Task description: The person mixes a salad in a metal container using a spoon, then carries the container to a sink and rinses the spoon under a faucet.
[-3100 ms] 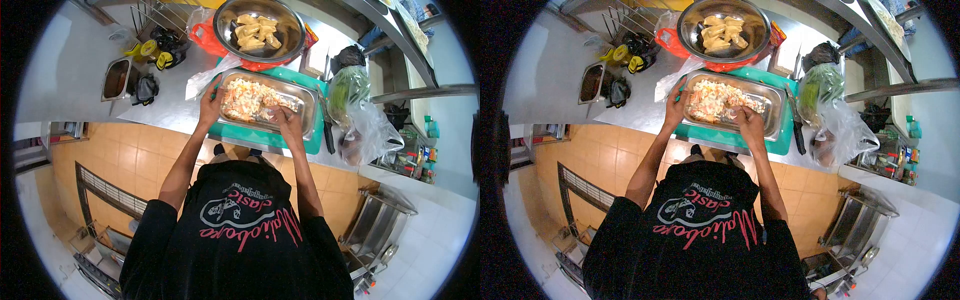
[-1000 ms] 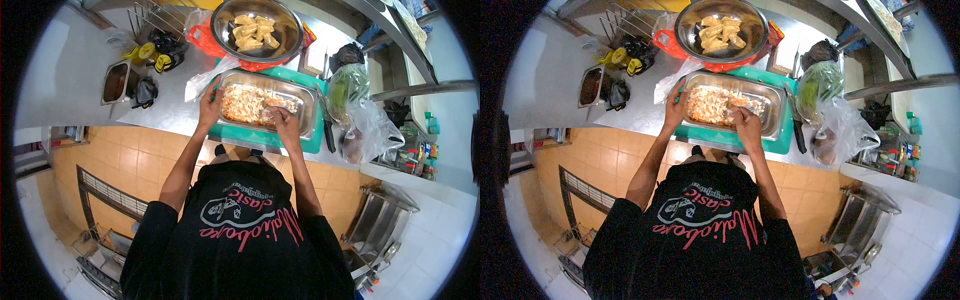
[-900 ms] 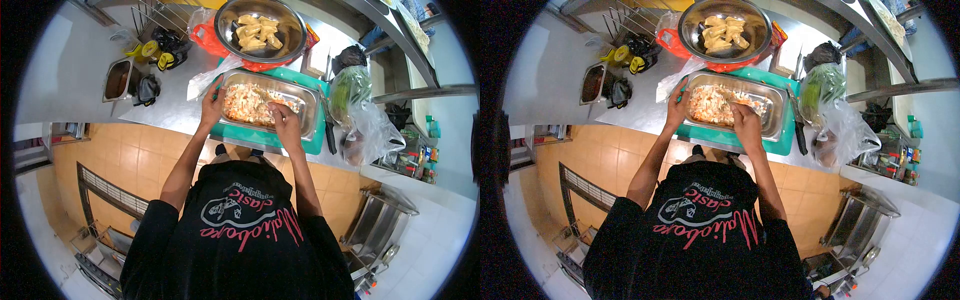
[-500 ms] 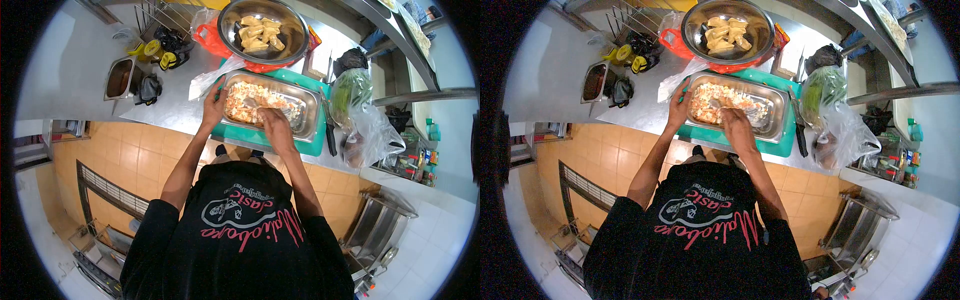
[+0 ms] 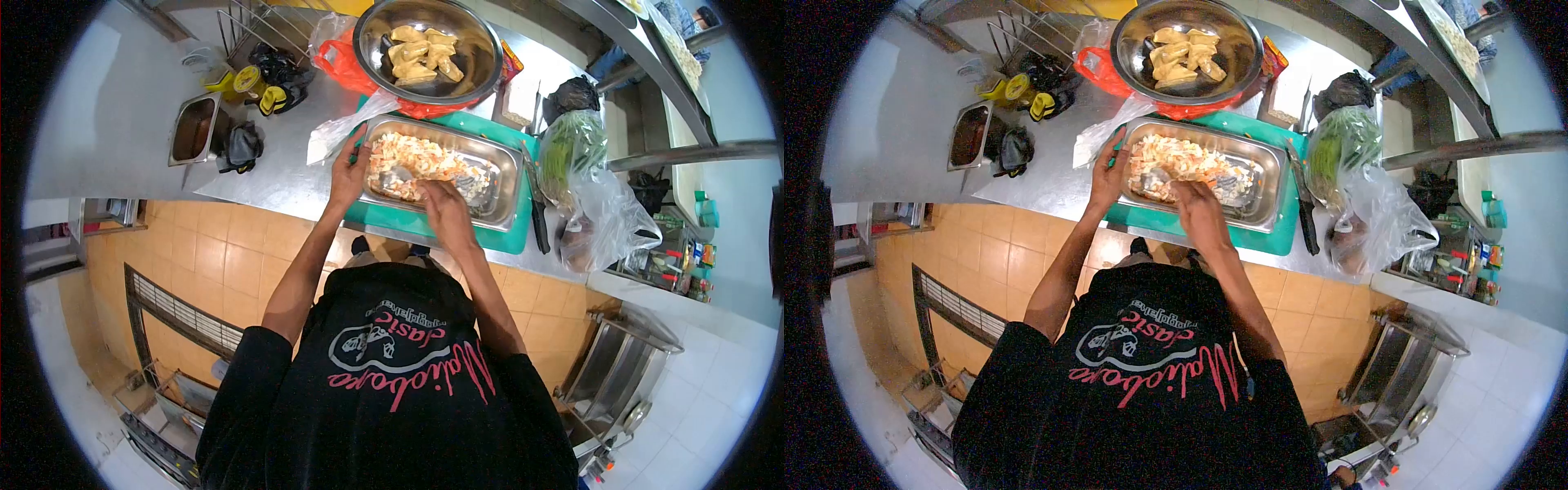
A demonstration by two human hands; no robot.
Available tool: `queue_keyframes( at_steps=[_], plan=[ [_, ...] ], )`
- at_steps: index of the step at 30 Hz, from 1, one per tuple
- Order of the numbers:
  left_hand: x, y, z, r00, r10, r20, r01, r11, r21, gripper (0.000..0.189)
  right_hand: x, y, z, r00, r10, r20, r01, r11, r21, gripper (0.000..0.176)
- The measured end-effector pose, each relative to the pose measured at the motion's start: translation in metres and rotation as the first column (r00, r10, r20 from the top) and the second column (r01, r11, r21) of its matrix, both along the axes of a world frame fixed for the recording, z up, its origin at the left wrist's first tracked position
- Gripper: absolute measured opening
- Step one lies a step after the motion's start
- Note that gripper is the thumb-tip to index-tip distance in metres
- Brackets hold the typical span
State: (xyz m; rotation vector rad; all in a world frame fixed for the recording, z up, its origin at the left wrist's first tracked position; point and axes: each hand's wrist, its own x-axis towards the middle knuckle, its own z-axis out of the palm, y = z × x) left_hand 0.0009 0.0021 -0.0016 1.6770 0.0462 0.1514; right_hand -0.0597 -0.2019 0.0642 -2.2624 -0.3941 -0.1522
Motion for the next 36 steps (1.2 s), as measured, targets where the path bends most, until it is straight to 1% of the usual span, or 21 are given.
queue_keyframes(
  at_steps=[1, 4, 6, 8, 9, 10, 12, 15, 17, 18, 20, 21, 23, 24, 26, 27, 30, 32, 33, 34, 36],
  plan=[
    [-0.001, 0.000, 0.000, 1.000, -0.002, -0.017, 0.003, 1.000, 0.006, 0.044, 0.003, -0.005, 0.001, 0.997, -0.027, -0.072, 0.027, 1.000, 0.003, 0.023],
    [-0.001, 0.000, 0.000, 0.999, -0.001, -0.044, 0.001, 1.000, 0.004, 0.044, 0.011, -0.013, 0.017, 0.984, -0.111, -0.140, 0.113, 0.994, 0.005, 0.020],
    [0.001, -0.001, -0.003, 0.999, -0.011, -0.054, 0.011, 1.000, -0.003, 0.044, 0.018, -0.010, 0.018, 0.987, -0.129, -0.096, 0.128, 0.992, -0.022, 0.020],
    [0.004, 0.000, -0.013, 0.999, 0.029, 0.030, -0.030, 0.999, 0.027, 0.044, 0.024, -0.006, 0.000, 0.996, -0.039, 0.085, 0.038, 0.999, 0.012, 0.023],
    [0.004, 0.000, -0.014, 0.999, 0.018, 0.032, -0.019, 0.999, 0.027, 0.044, 0.026, -0.001, -0.008, 0.993, -0.022, 0.119, 0.025, 0.999, -0.031, 0.024],
    [0.004, 0.000, -0.014, 1.000, 0.015, 0.025, -0.015, 1.000, -0.003, 0.044, 0.026, 0.004, -0.010, 0.992, -0.032, 0.123, 0.036, 0.999, -0.032, 0.024],
    [0.003, -0.002, -0.009, 1.000, 0.000, 0.020, 0.001, 0.999, -0.036, 0.044, 0.025, 0.010, -0.013, 0.980, 0.127, 0.151, -0.096, 0.976, -0.195, 0.025],
    [0.000, -0.002, 0.005, 0.993, -0.025, -0.114, 0.022, 0.999, -0.028, 0.044, 0.015, -0.002, -0.003, 0.986, 0.141, 0.088, -0.125, 0.978, -0.166, 0.024],
    [0.001, -0.002, -0.004, 0.997, -0.019, -0.071, 0.015, 0.998, -0.057, 0.044, 0.011, -0.020, 0.006, 0.992, 0.121, 0.040, -0.118, 0.991, -0.069, 0.023],
    [0.002, -0.002, -0.008, 0.999, -0.016, -0.029, 0.013, 0.996, -0.086, 0.044, 0.009, -0.032, 0.002, 0.991, 0.124, 0.040, -0.121, 0.990, -0.069, 0.023],
    [0.003, -0.001, -0.013, 1.000, -0.010, -0.019, 0.009, 0.998, -0.059, 0.045, 0.005, -0.058, -0.012, 0.992, -0.129, 0.014, 0.128, 0.988, 0.085, 0.023],
    [0.004, 0.000, -0.013, 1.000, -0.006, -0.009, 0.005, 0.999, -0.031, 0.045, 0.004, -0.068, -0.009, 0.992, -0.129, 0.014, 0.128, 0.988, 0.085, 0.023],
    [0.003, -0.001, -0.011, 0.999, -0.011, -0.030, 0.010, 0.999, -0.046, 0.045, 0.002, -0.081, -0.001, 0.908, -0.413, -0.075, 0.419, 0.903, 0.100, 0.024],
    [0.002, -0.001, -0.008, 0.999, -0.019, -0.050, 0.016, 0.998, -0.061, 0.045, 0.003, -0.081, 0.002, 0.907, -0.414, -0.075, 0.420, 0.902, 0.101, 0.024],
    [0.001, -0.002, -0.001, 0.998, -0.022, -0.065, 0.017, 0.998, -0.064, 0.045, 0.006, -0.081, 0.005, 0.812, -0.507, -0.290, 0.532, 0.847, 0.009, 0.025],
    [0.000, -0.003, 0.002, 0.997, -0.021, -0.079, 0.015, 0.997, -0.071, 0.045, 0.008, -0.079, 0.001, 0.811, -0.508, -0.290, 0.534, 0.845, 0.012, 0.025],
    [-0.001, -0.002, 0.006, 0.995, -0.027, -0.094, 0.024, 0.999, -0.036, 0.046, 0.022, -0.062, -0.027, 0.825, -0.434, -0.361, 0.502, 0.857, 0.117, 0.024],
    [0.000, -0.002, 0.001, 0.995, -0.026, -0.091, 0.021, 0.998, -0.054, 0.046, 0.032, -0.046, -0.038, 0.930, -0.331, -0.158, 0.359, 0.909, 0.212, 0.025],
    [0.000, -0.002, -0.001, 0.995, -0.032, -0.090, 0.025, 0.997, -0.077, 0.046, 0.032, -0.034, -0.011, 0.935, -0.295, -0.197, 0.323, 0.937, 0.131, 0.025],
    [0.000, -0.002, 0.001, 0.996, -0.026, -0.089, 0.020, 0.997, -0.074, 0.046, 0.035, -0.027, -0.012, 0.937, -0.289, -0.197, 0.318, 0.939, 0.134, 0.025],
    [0.000, -0.004, 0.003, 1.000, 0.014, -0.002, -0.014, 1.000, 0.011, 0.046, 0.043, -0.018, -0.015, 0.999, -0.046, 0.026, 0.045, 0.998, 0.037, 0.024]
  ],
)
